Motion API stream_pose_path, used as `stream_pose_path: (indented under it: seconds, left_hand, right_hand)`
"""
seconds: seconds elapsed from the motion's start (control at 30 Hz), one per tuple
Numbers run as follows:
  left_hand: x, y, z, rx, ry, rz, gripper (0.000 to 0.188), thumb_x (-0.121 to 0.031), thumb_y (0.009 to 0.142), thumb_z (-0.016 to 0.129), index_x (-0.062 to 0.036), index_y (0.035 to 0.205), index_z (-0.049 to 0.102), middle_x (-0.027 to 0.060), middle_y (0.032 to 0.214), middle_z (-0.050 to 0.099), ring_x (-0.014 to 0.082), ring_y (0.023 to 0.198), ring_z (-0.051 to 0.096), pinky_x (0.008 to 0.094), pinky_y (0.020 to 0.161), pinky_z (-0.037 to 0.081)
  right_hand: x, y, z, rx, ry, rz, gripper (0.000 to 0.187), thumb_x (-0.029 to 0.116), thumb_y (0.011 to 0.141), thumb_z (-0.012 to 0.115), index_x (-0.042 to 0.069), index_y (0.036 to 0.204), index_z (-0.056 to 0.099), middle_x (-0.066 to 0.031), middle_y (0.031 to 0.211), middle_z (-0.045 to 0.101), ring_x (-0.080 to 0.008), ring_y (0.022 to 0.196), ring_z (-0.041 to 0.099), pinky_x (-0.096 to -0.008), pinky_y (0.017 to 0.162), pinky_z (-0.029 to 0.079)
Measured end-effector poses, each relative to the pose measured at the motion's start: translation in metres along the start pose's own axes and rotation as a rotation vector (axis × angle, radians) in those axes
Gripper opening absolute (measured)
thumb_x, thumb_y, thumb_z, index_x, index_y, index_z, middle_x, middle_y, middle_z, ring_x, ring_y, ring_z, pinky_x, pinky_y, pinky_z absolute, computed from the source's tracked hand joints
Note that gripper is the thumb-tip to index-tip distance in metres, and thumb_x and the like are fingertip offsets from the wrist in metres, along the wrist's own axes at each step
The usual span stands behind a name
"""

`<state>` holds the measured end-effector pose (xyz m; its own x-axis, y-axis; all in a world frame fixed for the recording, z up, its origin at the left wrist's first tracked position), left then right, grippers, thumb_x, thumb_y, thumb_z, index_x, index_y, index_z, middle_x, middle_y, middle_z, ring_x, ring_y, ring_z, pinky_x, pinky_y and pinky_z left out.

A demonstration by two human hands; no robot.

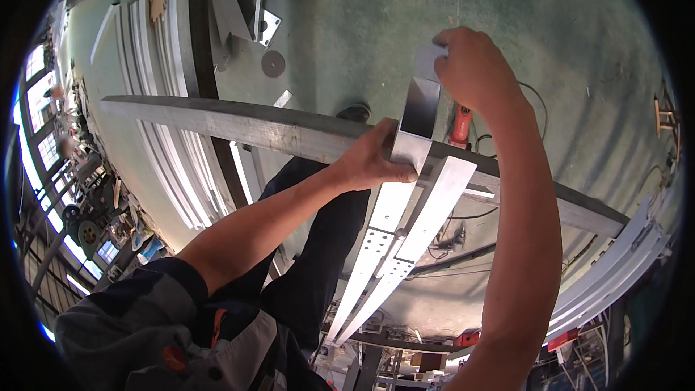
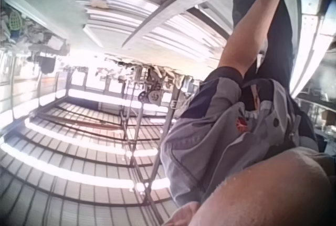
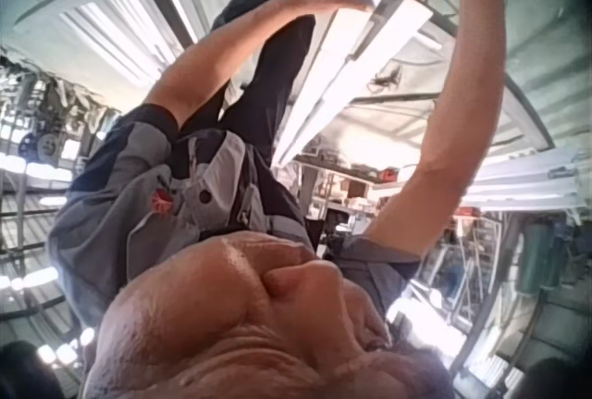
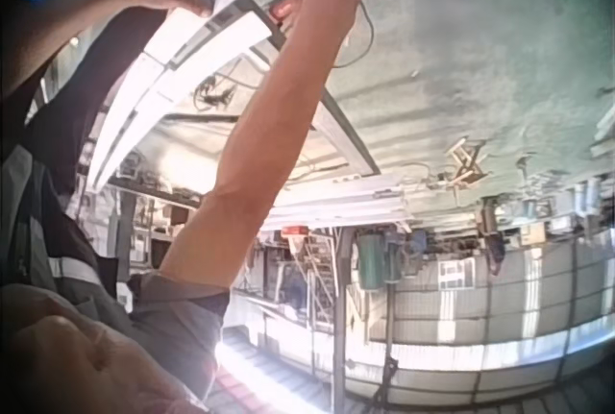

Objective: The person sits on the floor and uses a welding torch to join metal frame components. They align parts, weld seams, and reposition the frame to access different joints.

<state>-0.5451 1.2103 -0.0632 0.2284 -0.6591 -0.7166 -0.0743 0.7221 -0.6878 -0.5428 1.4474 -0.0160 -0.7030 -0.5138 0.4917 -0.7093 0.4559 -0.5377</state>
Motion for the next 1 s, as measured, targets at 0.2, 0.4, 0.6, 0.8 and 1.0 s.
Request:
stream_pose_path:
  seconds: [0.2, 0.4, 0.6, 0.8, 1.0]
  left_hand:
    - [-0.004, -0.001, -0.002, -0.02, -0.032, 0.034, 0.091, -0.038, 0.069, 0.098, 0.0085, 0.132, 0.05, 0.0235, 0.111, 0.07, 0.0301, 0.104, 0.069, 0.038, 0.093, 0.053]
    - [-0.009, -0.003, -0.002, -0.017, -0.031, 0.003, 0.089, -0.036, 0.07, 0.098, 0.0082, 0.132, 0.05, 0.0241, 0.112, 0.07, 0.0301, 0.105, 0.069, 0.038, 0.095, 0.053]
    - [-0.002, -0.002, 0.0, -0.017, -0.038, 0.035, 0.089, -0.037, 0.07, 0.097, 0.0075, 0.132, 0.05, 0.0253, 0.114, 0.07, 0.0331, 0.107, 0.07, 0.0392, 0.096, 0.053]
    - [-0.004, -0.002, 0.0, -0.02, -0.062, 0.06, 0.087, -0.036, 0.07, 0.097, 0.0068, 0.13, 0.05, 0.025, 0.113, 0.069, 0.0331, 0.107, 0.069, 0.0398, 0.095, 0.053]
    - [-0.004, -0.003, -0.001, 0.021, -0.045, -0.018, 0.082, -0.03, 0.075, 0.097, 0.006, 0.131, 0.048, 0.0172, 0.119, 0.066, 0.0224, 0.114, 0.062, 0.0363, 0.1, 0.05]
  right_hand:
    - [0.006, -0.007, -0.012, -0.129, 0.025, 0.055, 0.039, 0.014, 0.092, 0.062, 0.003, 0.128, 0.071, -0.0267, 0.106, 0.074, -0.0428, 0.103, 0.071, -0.0485, 0.095, 0.056]
    - [0.003, -0.013, -0.028, -0.15, 0.092, 0.111, 0.043, 0.015, 0.093, 0.064, 0.004, 0.134, 0.066, -0.0245, 0.102, 0.075, -0.0408, 0.096, 0.073, -0.0479, 0.09, 0.057]
    - [0.001, -0.026, -0.029, -0.201, 0.091, 0.104, 0.046, 0.014, 0.094, 0.064, 0.008, 0.139, 0.064, -0.0249, 0.097, 0.075, -0.0391, 0.089, 0.074, -0.047, 0.085, 0.057]
    - [0.004, -0.04, -0.026, -0.385, 0.266, 0.094, 0.041, 0.014, 0.094, 0.063, 0.009, 0.135, 0.066, -0.0266, 0.099, 0.074, -0.0409, 0.091, 0.074, -0.0478, 0.085, 0.057]
    - [0.009, -0.024, -0.038, -0.309, 0.171, 0.082, 0.039, 0.015, 0.093, 0.063, 0.007, 0.131, 0.068, -0.0266, 0.099, 0.074, -0.0423, 0.09, 0.073, -0.0498, 0.083, 0.057]
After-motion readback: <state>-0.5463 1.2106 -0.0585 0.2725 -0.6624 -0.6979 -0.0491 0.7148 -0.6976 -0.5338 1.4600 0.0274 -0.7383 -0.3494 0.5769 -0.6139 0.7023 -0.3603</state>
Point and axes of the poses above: each hand's wrist, its own y-axis towards the middle knuckle, its own z-axis out of the palm, x = y × z, the point moved 7 cm from there along y, towards the middle knuckle
